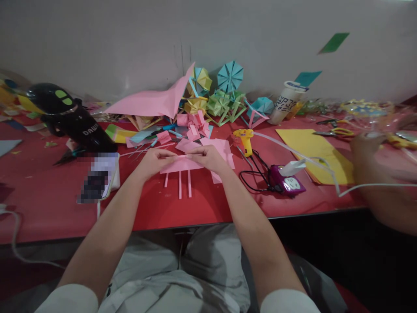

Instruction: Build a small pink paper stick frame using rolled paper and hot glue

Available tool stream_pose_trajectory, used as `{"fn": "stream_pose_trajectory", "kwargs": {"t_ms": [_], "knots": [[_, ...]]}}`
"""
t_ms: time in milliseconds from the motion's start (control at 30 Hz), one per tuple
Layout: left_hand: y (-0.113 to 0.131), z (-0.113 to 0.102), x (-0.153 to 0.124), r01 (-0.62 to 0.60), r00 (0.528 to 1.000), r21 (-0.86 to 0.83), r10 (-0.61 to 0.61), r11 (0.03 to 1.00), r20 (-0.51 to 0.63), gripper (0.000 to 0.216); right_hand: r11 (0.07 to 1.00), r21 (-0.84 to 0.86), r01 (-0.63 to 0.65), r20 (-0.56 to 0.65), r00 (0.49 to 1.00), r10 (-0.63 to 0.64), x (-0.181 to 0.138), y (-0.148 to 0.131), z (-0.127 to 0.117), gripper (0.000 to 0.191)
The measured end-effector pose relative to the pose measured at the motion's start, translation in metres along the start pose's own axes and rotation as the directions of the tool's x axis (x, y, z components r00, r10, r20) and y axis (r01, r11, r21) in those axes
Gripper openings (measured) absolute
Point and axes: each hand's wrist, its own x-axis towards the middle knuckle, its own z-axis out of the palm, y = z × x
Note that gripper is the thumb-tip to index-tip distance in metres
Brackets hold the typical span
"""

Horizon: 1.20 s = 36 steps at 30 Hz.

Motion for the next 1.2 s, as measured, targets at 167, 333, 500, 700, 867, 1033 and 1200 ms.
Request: {"fn": "stream_pose_trajectory", "kwargs": {"t_ms": [167,333,500,700,867,1033,1200], "knots": [[-0.004,0.000,0.001,0.033,0.999,0.008,-0.032,0.999,-0.040,0.022,1.000,0.010,-0.004,0.009,1.000,0.004,0.000,0.001,0.001,0.038],[-0.004,-0.001,0.001,0.047,0.999,-0.024,-0.047,0.999,-0.016,0.023,1.000,0.006,-0.013,0.006,1.000,0.013,0.000,0.000,0.001,0.041],[-0.009,-0.002,0.002,0.066,0.998,-0.138,-0.067,0.988,-0.003,0.028,0.999,0.041,-0.019,0.013,1.000,0.019,0.000,0.001,0.000,0.039],[-0.019,-0.007,0.004,0.147,0.989,-0.274,-0.146,0.950,0.024,0.032,0.996,0.084,-0.013,0.017,1.000,0.012,0.001,0.004,-0.002,0.033],[-0.018,-0.010,0.003,0.206,0.978,-0.322,-0.199,0.924,0.055,0.032,0.996,0.081,-0.030,0.034,0.999,0.027,0.001,0.005,-0.003,0.034],[-0.016,-0.012,0.003,0.234,0.972,-0.374,-0.229,0.897,0.057,0.030,0.998,0.054,-0.029,0.022,0.999,0.028,0.001,0.004,-0.004,0.036],[-0.018,-0.014,0.003,0.199,0.979,-0.343,-0.203,0.918,0.025,0.034,0.998,0.050,-0.033,0.026,0.999,0.032,0.001,0.001,-0.005,0.035]]}}
